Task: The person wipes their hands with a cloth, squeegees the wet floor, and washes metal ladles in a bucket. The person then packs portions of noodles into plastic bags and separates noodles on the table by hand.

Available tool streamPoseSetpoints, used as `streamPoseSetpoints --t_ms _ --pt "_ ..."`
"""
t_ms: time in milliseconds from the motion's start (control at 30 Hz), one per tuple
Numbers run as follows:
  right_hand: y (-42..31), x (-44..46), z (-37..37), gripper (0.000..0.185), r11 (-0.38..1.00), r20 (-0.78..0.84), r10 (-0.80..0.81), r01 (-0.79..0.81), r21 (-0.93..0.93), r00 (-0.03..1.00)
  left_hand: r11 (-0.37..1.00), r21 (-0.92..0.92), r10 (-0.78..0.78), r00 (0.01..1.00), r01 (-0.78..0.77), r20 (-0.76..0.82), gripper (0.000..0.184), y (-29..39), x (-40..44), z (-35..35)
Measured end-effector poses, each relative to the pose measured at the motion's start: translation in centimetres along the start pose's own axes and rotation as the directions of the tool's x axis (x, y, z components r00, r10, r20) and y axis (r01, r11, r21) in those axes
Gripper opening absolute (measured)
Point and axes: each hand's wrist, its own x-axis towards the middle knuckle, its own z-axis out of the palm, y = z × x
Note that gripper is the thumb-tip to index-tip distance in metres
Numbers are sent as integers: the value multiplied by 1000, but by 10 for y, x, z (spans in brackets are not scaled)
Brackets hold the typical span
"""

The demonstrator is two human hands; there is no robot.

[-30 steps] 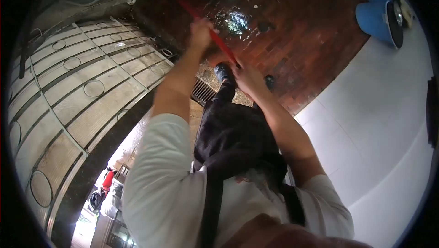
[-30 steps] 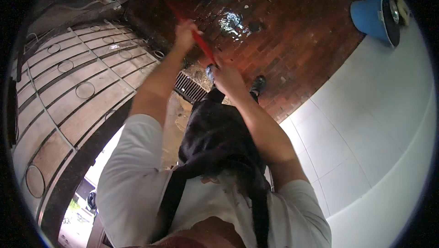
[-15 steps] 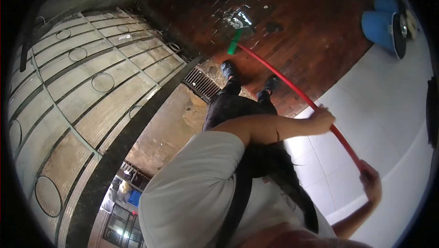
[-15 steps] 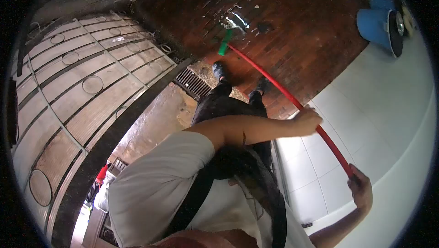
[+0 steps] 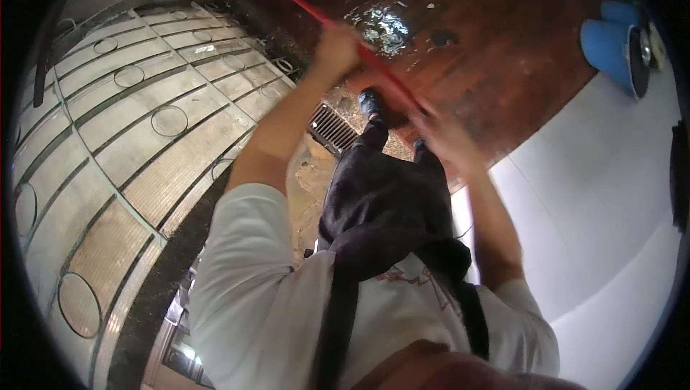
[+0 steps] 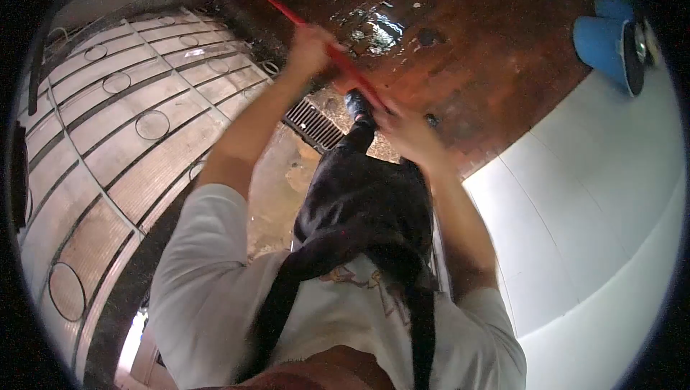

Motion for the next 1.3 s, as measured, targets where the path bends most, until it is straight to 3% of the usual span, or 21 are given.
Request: streamPoseSetpoints --t_ms 133,167,267,300,400,433,500,533,567,633,667,733,767,800,867,900,967,1067,1100,1200,1300 --pt "-6 -245 -183 47 891 -223 181 -256 -376 958 806 -582 177 982 -105 68 17 264 -7 31" --pt "-50 -298 -200 46 825 -352 405 -503 -258 844 717 -680 267 962 -155 62 15 331 -9 19" --pt "-115 -420 -238 48 721 -405 598 -684 -105 692 653 -700 555 812 -290 182 11 501 -25 45" --pt "-114 -420 -239 49 708 -429 584 -691 -146 689 499 -808 627 775 -314 86 11 508 -25 39" --pt "-89 -393 -242 47 704 -469 555 -688 -175 687 711 -666 470 856 -224 214 10 510 -8 80" --pt "-72 -376 -243 44 763 -442 498 -619 -187 746 634 -772 351 909 -52 226 10 483 -7 97" --pt "-58 -321 -229 43 810 -389 424 -534 -241 818 601 -757 254 960 -255 -122 14 387 -6 69" --pt "-61 -291 -218 47 804 -330 429 -522 -286 841 774 -633 172 973 -36 154 15 341 -1 43" --pt "-48 -270 -204 52 907 -212 216 -276 -319 953 833 -536 177 984 -139 21 17 296 1 72" --pt "-17 -236 -168 56 810 -55 141 -148 -567 988 964 -193 148 973 -182 -177 15 176 -10 165" --pt "50 -217 -145 54 807 45 46 -10 -591 998 939 -342 34 999 -27 15 17 168 -7 121" --pt "58 -209 -126 52 809 -52 182 -180 -560 982 997 28 77 997 -77 0 21 156 -11 123" --pt "65 -221 -151 51 747 -49 233 -211 -631 971 994 -31 102 994 -100 47 20 190 1 109" --pt "97 -256 -188 45 851 -107 22 -75 -519 994 988 -93 132 986 -123 102 20 233 14 101" --pt "57 -342 -274 39 854 -250 251 -336 -398 935 964 -262 114 959 -43 261 23 340 18 120" --pt "58 -393 -310 39 855 -360 422 -498 -148 832 957 -225 215 968 -182 132 26 415 35 103" --pt "47 -490 -378 37 872 -488 399 -485 -58 776 824 -482 344 939 -298 9 30 536 62 128" --pt "40 -553 -458 38 687 -768 322 -695 -213 553 604 -673 487 866 -427 -112 27 688 109 159" --pt "50 -549 -481 40 694 -762 281 -672 -259 583 649 -659 483 875 -379 -28 27 719 126 175" --pt "51 -486 -527 40 695 -741 211 -631 -346 638 822 -553 256 956 -138 141 23 731 162 210" --pt "45 -416 -519 27 709 -648 188 -559 -431 738 838 -533 141 990 -114 8 14 651 161 186"
